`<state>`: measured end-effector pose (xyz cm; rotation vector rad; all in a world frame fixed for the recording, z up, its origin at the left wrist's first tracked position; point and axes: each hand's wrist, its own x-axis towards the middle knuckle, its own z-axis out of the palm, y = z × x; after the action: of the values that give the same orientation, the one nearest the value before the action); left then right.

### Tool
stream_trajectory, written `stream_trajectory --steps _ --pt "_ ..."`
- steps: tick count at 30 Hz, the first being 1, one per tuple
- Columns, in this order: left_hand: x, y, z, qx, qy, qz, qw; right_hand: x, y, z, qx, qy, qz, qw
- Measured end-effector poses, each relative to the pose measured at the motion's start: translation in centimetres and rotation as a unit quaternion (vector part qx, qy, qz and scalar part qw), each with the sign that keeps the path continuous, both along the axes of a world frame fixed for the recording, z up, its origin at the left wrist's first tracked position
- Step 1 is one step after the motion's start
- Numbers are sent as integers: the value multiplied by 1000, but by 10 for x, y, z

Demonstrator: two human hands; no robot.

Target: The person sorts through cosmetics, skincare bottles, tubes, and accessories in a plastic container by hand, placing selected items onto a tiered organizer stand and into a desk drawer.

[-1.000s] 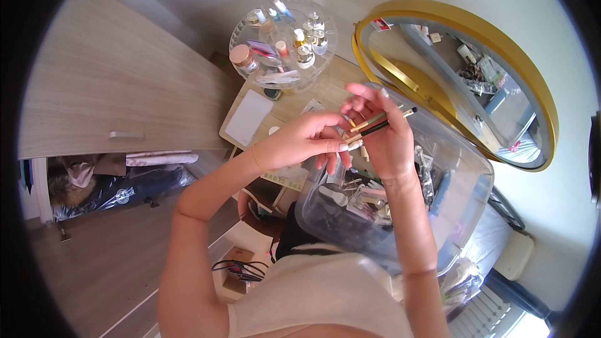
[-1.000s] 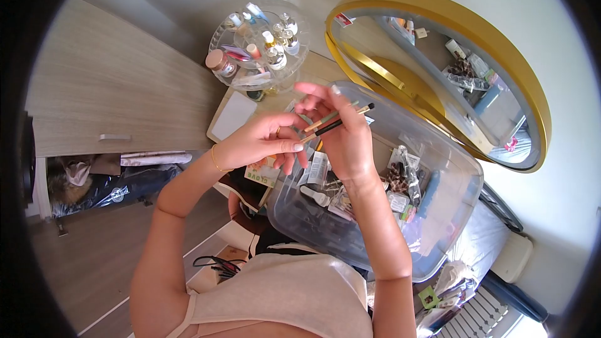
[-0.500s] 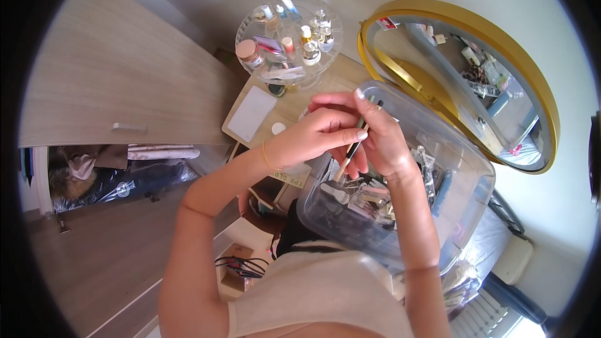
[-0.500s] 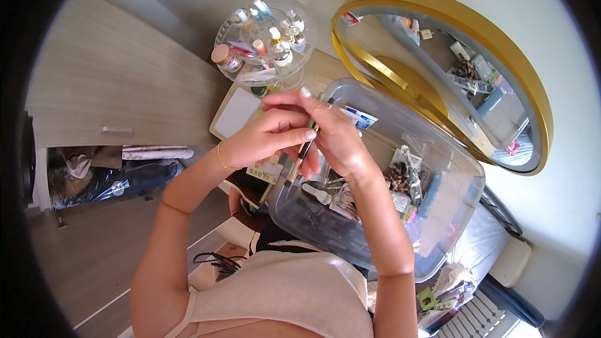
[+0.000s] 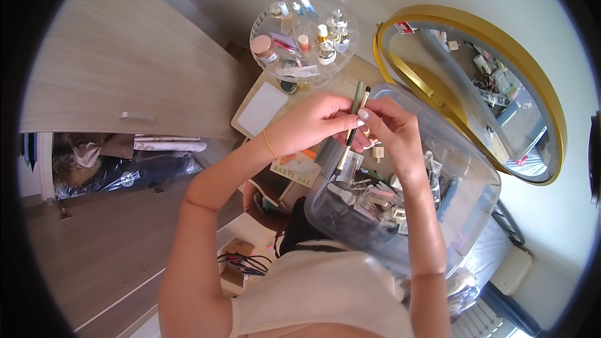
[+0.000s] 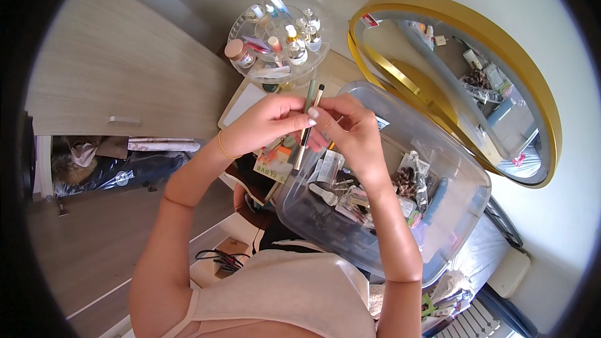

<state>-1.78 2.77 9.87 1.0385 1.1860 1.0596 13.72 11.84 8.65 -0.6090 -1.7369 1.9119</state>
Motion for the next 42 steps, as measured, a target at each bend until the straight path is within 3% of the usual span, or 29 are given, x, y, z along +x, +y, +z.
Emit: stream_trajectory --steps 1,3,5,7,9,10,11,13,14,16,21,23,25,27,29,31,32,34,37,38,41,42 --pt "0 0 -3 14 44 -1 999 -1 2 -7 9 -28 -13 999" --pt "2 -3 -4 0 10 0 1000 -2 5 -9 19 -55 -22 998" --pt "4 -7 -4 -23 -50 0 998 -3 5 -6 -56 -15 -43 997" --pt "2 -10 -8 -19 -8 65 998 -6 0 15 -26 83 -117 989" --pt "-7 -13 -1 -30 321 51 945 -3 -3 27 198 -67 -99 973" --pt "-7 -16 -4 125 398 106 903 -6 -6 23 308 -60 -67 947" --pt "-8 -19 -2 125 399 108 902 -12 -4 25 434 -13 -6 901" --pt "-9 -20 20 -21 282 95 954 -20 -7 33 525 -86 76 843" --pt "-11 -22 18 -21 281 96 955 -23 -9 32 525 -87 76 843" --pt "-20 -23 11 1 127 177 976 -32 -10 29 495 -77 94 860" --pt "-33 -32 20 24 120 165 979 -57 3 31 512 -86 137 844" --pt "-39 -31 20 108 154 198 962 -67 10 30 512 -75 165 840" --pt "-54 -23 7 136 109 221 959 -79 12 34 506 -81 149 846" --pt "-72 -11 -5 234 211 281 906 -94 16 30 505 -51 144 850" --pt "-87 -1 -2 228 212 297 903 -112 25 30 504 -21 135 853" --pt "-103 11 0 235 131 281 921 -128 38 31 418 -30 188 888" --pt "-111 20 1 252 167 284 910 -134 43 27 417 -32 185 889" --pt "-129 37 3 280 213 305 885 -141 52 15 510 21 61 858" --pt "-164 58 2 264 226 340 874 -133 66 13 426 66 -52 901" --pt "-174 62 -1 253 211 320 889 -122 69 19 310 2 -20 951" --pt "-182 75 -23 217 242 347 880 -128 79 0 320 -28 -55 945" --pt "-183 77 -27 181 319 355 860 -132 79 -1 405 -35 -70 911"
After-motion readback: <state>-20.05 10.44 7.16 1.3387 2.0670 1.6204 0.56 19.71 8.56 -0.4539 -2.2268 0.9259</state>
